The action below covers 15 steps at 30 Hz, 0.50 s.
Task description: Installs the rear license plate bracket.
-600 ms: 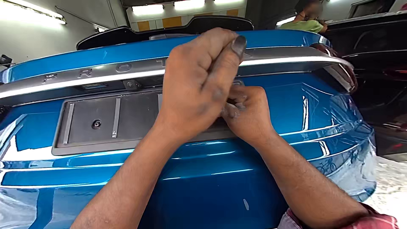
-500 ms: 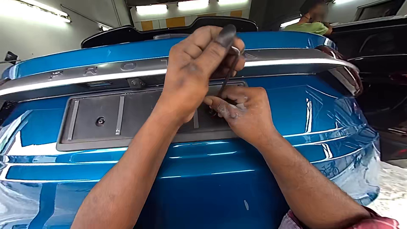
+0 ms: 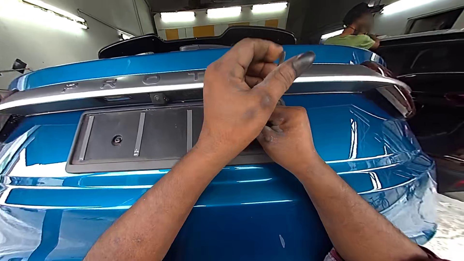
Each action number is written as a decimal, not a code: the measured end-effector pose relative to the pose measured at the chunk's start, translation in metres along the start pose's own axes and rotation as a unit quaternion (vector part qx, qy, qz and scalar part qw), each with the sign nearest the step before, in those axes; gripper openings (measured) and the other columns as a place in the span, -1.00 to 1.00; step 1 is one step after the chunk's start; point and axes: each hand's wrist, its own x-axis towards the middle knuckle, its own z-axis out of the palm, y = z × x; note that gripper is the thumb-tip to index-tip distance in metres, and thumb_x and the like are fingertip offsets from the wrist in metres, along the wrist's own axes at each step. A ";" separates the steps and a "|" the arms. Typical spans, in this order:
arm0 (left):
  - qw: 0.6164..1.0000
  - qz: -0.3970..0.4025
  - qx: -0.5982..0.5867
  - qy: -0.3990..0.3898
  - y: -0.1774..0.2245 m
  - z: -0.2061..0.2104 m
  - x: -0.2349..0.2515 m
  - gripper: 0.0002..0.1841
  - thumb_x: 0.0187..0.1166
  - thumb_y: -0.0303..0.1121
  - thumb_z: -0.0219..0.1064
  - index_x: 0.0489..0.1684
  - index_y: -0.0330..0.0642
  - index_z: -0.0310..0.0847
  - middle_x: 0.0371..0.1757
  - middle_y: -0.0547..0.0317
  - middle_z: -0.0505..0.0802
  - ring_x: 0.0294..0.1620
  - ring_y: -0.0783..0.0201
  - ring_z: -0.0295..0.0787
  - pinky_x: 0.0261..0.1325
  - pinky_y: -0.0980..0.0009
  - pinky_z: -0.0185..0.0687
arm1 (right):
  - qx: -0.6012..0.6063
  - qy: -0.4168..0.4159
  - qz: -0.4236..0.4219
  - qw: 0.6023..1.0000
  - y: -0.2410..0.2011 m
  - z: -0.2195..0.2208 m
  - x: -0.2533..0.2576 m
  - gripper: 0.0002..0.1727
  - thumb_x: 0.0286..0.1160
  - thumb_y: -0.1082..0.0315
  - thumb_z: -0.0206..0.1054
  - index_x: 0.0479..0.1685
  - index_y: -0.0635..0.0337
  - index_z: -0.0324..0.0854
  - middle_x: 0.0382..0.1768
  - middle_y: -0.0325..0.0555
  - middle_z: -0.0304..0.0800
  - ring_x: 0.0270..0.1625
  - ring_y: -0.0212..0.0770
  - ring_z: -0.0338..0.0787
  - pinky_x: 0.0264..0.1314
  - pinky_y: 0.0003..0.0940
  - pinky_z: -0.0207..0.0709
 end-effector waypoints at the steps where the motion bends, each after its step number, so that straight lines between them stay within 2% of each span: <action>1: 1.000 0.019 0.018 -0.004 0.000 0.000 0.001 -0.87 0.53 -0.53 0.46 -0.12 -0.42 0.69 -0.30 0.09 0.84 -0.40 0.36 0.83 -0.32 0.46 0.86 | 0.002 -0.001 -0.001 1.000 -0.001 0.000 0.000 -0.57 0.58 0.09 0.38 -0.70 0.00 0.50 -0.67 -0.42 0.44 -0.57 -0.54 0.41 -0.49 -0.49 0.22; 4: 0.993 0.071 0.011 -0.090 0.000 -0.003 0.006 -0.90 0.64 -0.58 0.31 -0.15 -0.44 0.73 -0.31 0.11 0.85 -0.36 0.39 0.80 -0.26 0.47 0.82 | 0.018 0.004 0.005 1.000 -0.001 0.000 -0.002 -0.60 0.54 0.16 0.38 -0.71 0.00 0.49 -0.67 -0.44 0.44 -0.57 -0.56 0.41 -0.49 -0.51 0.22; 6: 0.977 0.048 -0.090 -0.189 -0.004 -0.010 0.015 -0.86 0.68 -0.61 0.24 -0.15 -0.47 0.74 -0.38 0.13 0.84 -0.41 0.39 0.80 -0.29 0.47 0.82 | 0.039 0.012 0.008 0.999 0.002 0.002 -0.002 -0.64 0.50 0.14 0.45 -0.66 0.00 0.54 -0.62 -0.44 0.52 -0.51 -0.59 0.50 -0.43 -0.55 0.34; 7: 0.950 0.003 -0.177 -0.256 -0.009 -0.015 0.020 -0.84 0.70 -0.61 0.19 -0.16 -0.46 0.71 -0.41 0.14 0.82 -0.43 0.37 0.77 -0.31 0.45 0.80 | 0.051 0.004 0.013 0.999 0.003 0.002 -0.002 -0.72 0.48 0.13 0.49 -0.51 0.00 0.61 -0.53 -0.44 0.65 -0.39 -0.61 0.63 -0.30 -0.57 0.51; 8: 0.908 -0.052 -0.263 -0.322 -0.015 -0.020 0.024 -0.81 0.73 -0.57 0.12 -0.19 -0.38 0.68 -0.43 0.17 0.78 -0.43 0.38 0.73 -0.31 0.45 0.73 | 0.065 -0.001 0.017 0.998 0.004 0.002 -0.003 -0.79 0.45 0.15 0.53 -0.38 0.04 0.71 -0.43 -0.39 0.78 -0.28 -0.58 0.76 -0.17 -0.55 0.67; 10: 0.825 -0.124 -0.370 -0.410 -0.026 -0.029 0.033 -0.77 0.74 -0.49 0.05 -0.26 -0.24 0.64 -0.42 0.19 0.77 -0.41 0.38 0.73 -0.30 0.45 0.70 | 0.061 -0.015 0.015 0.998 0.005 0.002 -0.003 -0.78 0.45 0.14 0.53 -0.28 0.11 0.79 -0.34 -0.29 0.87 -0.18 -0.49 0.85 -0.03 -0.43 0.75; 11: 0.806 -0.142 -0.387 -0.424 -0.027 -0.032 0.037 -0.76 0.74 -0.49 0.04 -0.26 -0.23 0.63 -0.40 0.17 0.78 -0.38 0.36 0.75 -0.26 0.43 0.72 | 0.045 -0.017 0.019 0.999 0.004 0.002 -0.002 -0.75 0.46 0.09 0.52 -0.31 0.09 0.80 -0.35 -0.29 0.87 -0.20 -0.49 0.84 -0.06 -0.41 0.73; 12: 0.812 -0.154 -0.378 -0.416 -0.025 -0.034 0.039 -0.75 0.76 -0.48 0.02 -0.26 -0.23 0.62 -0.40 0.16 0.76 -0.36 0.33 0.75 -0.22 0.40 0.72 | 0.026 -0.013 0.026 0.999 0.004 0.003 -0.001 -0.70 0.47 0.02 0.50 -0.40 0.06 0.79 -0.43 -0.33 0.83 -0.29 -0.52 0.78 -0.18 -0.42 0.64; 13: 0.839 -0.161 -0.345 -0.388 -0.020 -0.034 0.039 -0.75 0.79 -0.48 0.00 -0.22 -0.25 0.61 -0.38 0.14 0.76 -0.32 0.31 0.75 -0.16 0.37 0.74 | 0.009 -0.013 0.032 0.999 0.004 0.003 0.001 -0.64 0.49 -0.02 0.47 -0.52 0.02 0.72 -0.53 -0.38 0.73 -0.42 -0.54 0.66 -0.32 -0.44 0.49; 14: 0.880 -0.161 -0.290 -0.340 -0.013 -0.032 0.036 -0.78 0.80 -0.48 0.03 -0.16 -0.29 0.62 -0.34 0.12 0.78 -0.29 0.31 0.77 -0.13 0.37 0.77 | 0.002 -0.013 0.038 0.999 0.003 0.003 0.002 -0.58 0.52 -0.03 0.45 -0.62 0.02 0.67 -0.60 -0.40 0.63 -0.50 -0.54 0.54 -0.42 -0.46 0.36; 15: 0.920 -0.145 -0.223 -0.288 -0.005 -0.028 0.032 -0.83 0.78 -0.50 0.12 -0.07 -0.34 0.64 -0.29 0.09 0.81 -0.24 0.30 0.79 -0.08 0.39 0.79 | 0.000 -0.015 0.043 0.999 0.002 0.001 0.002 -0.56 0.54 -0.02 0.42 -0.67 0.01 0.66 -0.62 -0.41 0.60 -0.54 -0.55 0.52 -0.46 -0.48 0.34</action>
